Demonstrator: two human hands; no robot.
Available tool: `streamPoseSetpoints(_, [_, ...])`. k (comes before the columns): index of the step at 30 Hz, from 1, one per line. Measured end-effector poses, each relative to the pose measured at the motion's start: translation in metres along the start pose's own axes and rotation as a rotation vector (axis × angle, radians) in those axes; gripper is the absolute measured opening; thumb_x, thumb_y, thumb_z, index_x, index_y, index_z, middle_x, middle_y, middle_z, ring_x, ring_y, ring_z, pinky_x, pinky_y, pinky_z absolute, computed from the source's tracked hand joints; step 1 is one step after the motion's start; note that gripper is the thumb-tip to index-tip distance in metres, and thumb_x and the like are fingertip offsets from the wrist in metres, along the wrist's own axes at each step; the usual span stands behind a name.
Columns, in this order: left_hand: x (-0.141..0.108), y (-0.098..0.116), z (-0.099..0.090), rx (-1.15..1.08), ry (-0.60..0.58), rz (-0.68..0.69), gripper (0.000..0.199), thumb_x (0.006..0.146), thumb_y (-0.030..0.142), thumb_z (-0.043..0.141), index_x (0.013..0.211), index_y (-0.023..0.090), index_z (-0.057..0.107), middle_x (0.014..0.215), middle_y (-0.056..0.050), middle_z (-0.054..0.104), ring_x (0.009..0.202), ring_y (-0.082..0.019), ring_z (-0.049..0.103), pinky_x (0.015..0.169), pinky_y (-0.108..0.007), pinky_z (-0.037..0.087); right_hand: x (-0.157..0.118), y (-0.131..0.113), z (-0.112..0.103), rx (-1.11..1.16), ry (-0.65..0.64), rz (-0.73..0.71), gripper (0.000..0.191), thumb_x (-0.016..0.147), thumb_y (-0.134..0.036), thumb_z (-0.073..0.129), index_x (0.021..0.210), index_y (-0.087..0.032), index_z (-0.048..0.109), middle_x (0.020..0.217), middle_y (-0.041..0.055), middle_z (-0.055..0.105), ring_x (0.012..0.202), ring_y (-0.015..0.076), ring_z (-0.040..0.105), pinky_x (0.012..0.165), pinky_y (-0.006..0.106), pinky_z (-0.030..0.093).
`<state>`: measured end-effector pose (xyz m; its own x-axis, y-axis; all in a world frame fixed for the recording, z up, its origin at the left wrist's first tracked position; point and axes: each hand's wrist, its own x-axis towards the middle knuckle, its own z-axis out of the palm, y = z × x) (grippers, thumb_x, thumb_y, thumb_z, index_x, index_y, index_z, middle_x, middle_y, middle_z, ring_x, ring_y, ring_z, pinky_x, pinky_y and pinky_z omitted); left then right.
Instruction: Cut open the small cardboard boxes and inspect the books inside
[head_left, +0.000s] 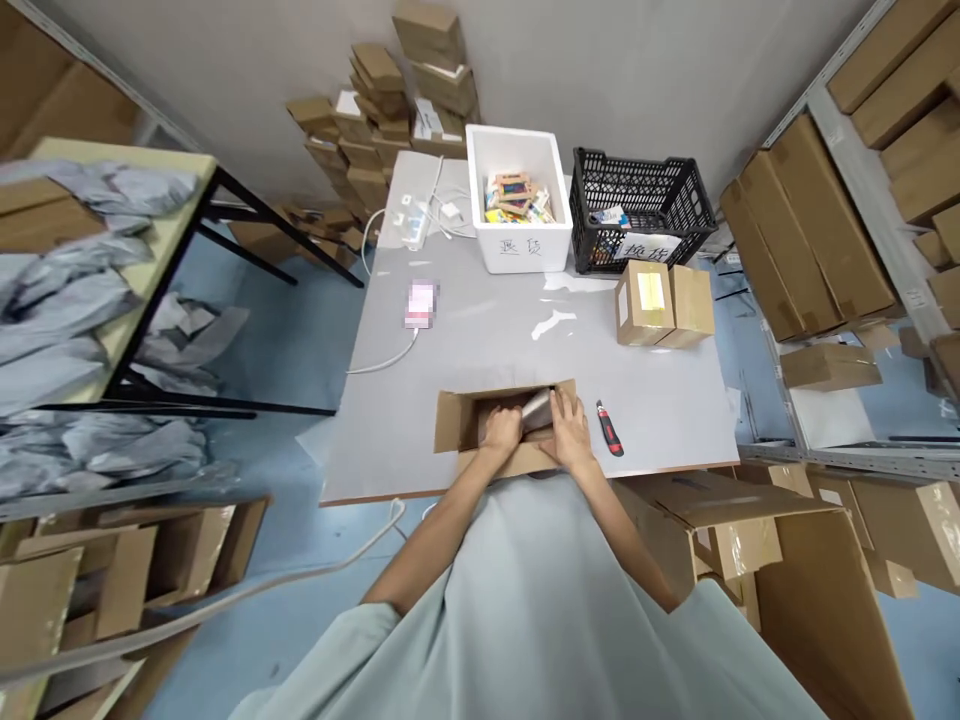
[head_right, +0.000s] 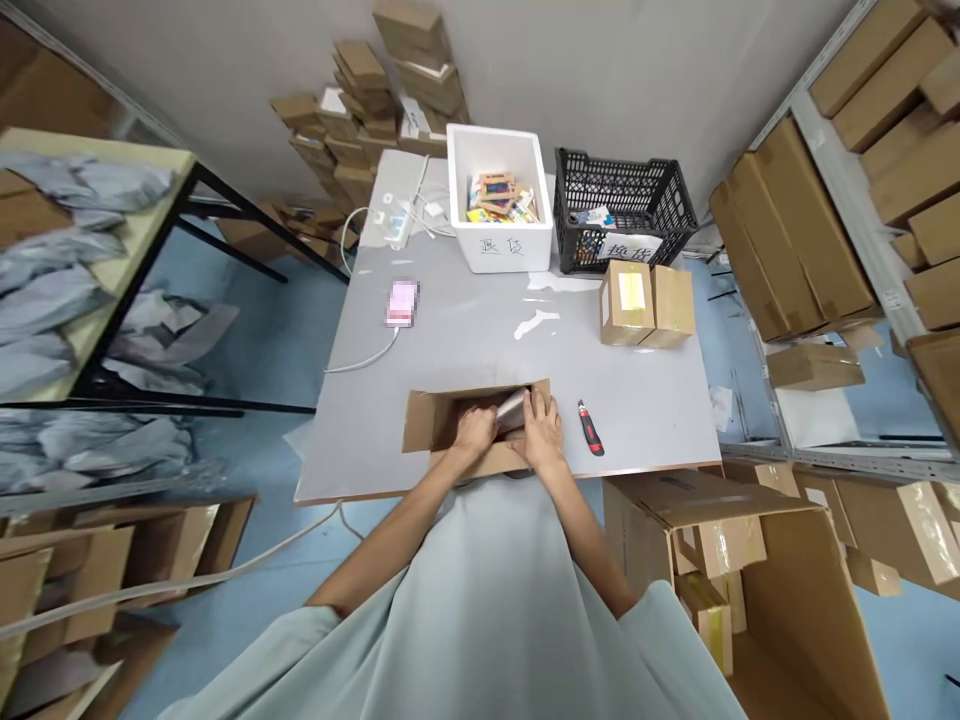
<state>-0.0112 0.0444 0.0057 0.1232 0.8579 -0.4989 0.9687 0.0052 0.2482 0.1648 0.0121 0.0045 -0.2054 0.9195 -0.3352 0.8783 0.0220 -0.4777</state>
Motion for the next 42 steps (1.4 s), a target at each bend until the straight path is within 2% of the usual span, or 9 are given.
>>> streamPoseSetpoints(3, [-0.008,-0.006,-0.007,-0.027,-0.002,-0.045,0.027,0.097,0.014,0.067,0.118,0.019,0.083,0.112,-0.021,0.086,0.112,-0.036,0.083,0.098,-0.042,0.060,0.002,0.002,0.004,0.044,0.034,-0.004,0.128,0.088,-0.053,0.096,0.189,-0.028,0.022,0.195,0.0175,0.027,0.176,0.0533,0.028,0.135,0.073,0.041])
streamPoseSetpoints(9, [-0.049,-0.032,-0.036,-0.118,0.066,-0.070,0.025,0.104,0.025,0.062,0.118,0.025,0.083,0.114,-0.016,0.087,0.111,-0.036,0.083,0.088,-0.037,0.055,0.003,0.004,-0.002,0.135,0.046,-0.022,0.130,0.088,-0.050,0.094,0.189,-0.019,0.019,0.192,0.0216,0.031,0.178,0.0478,0.028,0.139,0.067,0.040])
streamPoseSetpoints(14, [-0.076,-0.063,-0.065,-0.570,0.265,-0.065,0.029,0.096,0.050,0.072,0.107,0.025,0.084,0.095,-0.005,0.086,0.092,-0.030,0.080,0.078,-0.032,0.054,-0.002,0.001,-0.022,0.283,0.153,-0.068,0.116,0.089,-0.053,0.093,0.184,-0.017,0.037,0.188,0.0215,0.041,0.179,0.0432,0.031,0.142,0.064,0.038])
streamPoseSetpoints(17, [-0.084,-0.071,-0.079,-0.968,0.307,-0.043,0.053,0.082,0.071,0.080,0.100,0.021,0.081,0.091,-0.004,0.083,0.084,-0.027,0.076,0.072,-0.030,0.055,-0.009,-0.009,-0.040,0.494,0.266,-0.100,0.088,0.101,-0.059,0.075,0.176,-0.019,0.051,0.176,0.0209,0.059,0.168,0.0393,0.052,0.136,0.062,0.047])
streamPoseSetpoints(22, [-0.097,-0.062,-0.095,-1.414,0.178,-0.023,0.077,0.064,0.094,0.089,0.080,0.021,0.069,0.080,-0.006,0.076,0.070,-0.021,0.067,0.065,-0.030,0.053,-0.014,-0.041,-0.064,0.895,0.221,-0.136,0.056,0.102,-0.063,0.072,0.141,-0.022,0.078,0.136,0.0166,0.084,0.120,0.0317,0.083,0.105,0.046,0.069])
streamPoseSetpoints(26, [-0.104,-0.053,-0.099,-1.532,0.145,-0.016,0.083,0.064,0.099,0.086,0.079,0.020,0.067,0.070,-0.003,0.069,0.064,-0.018,0.061,0.061,-0.027,0.048,-0.009,-0.057,-0.065,1.088,0.183,-0.053,0.050,0.084,-0.061,0.093,0.115,-0.023,0.080,0.106,0.0088,0.086,0.090,0.0238,0.080,0.083,0.035,0.068])
streamPoseSetpoints(29, [-0.103,-0.050,-0.097,-1.553,0.173,-0.018,0.088,0.062,0.104,0.083,0.080,0.019,0.067,0.069,-0.002,0.068,0.066,-0.019,0.060,0.061,-0.027,0.046,-0.009,-0.062,-0.058,1.139,0.196,0.000,0.054,0.079,-0.060,0.096,0.114,-0.023,0.079,0.106,0.0081,0.085,0.088,0.0226,0.079,0.082,0.035,0.067])
streamPoseSetpoints(36, [-0.104,-0.044,-0.084,-1.556,0.310,-0.029,0.086,0.068,0.104,0.078,0.082,0.020,0.067,0.070,-0.002,0.066,0.071,-0.020,0.061,0.065,-0.028,0.048,-0.021,-0.069,-0.048,0.941,0.532,0.111,0.054,0.082,-0.056,0.091,0.120,-0.020,0.080,0.119,0.0123,0.082,0.095,0.0221,0.076,0.080,0.032,0.065])
streamPoseSetpoints(42, [-0.108,-0.042,-0.079,-1.579,0.231,-0.024,0.088,0.070,0.106,0.076,0.087,0.020,0.070,0.075,-0.004,0.071,0.071,-0.021,0.064,0.070,-0.030,0.054,-0.026,-0.082,-0.054,1.136,0.297,0.095,0.052,0.080,-0.062,0.094,0.108,-0.022,0.078,0.100,0.0069,0.086,0.085,0.0216,0.078,0.078,0.032,0.064])
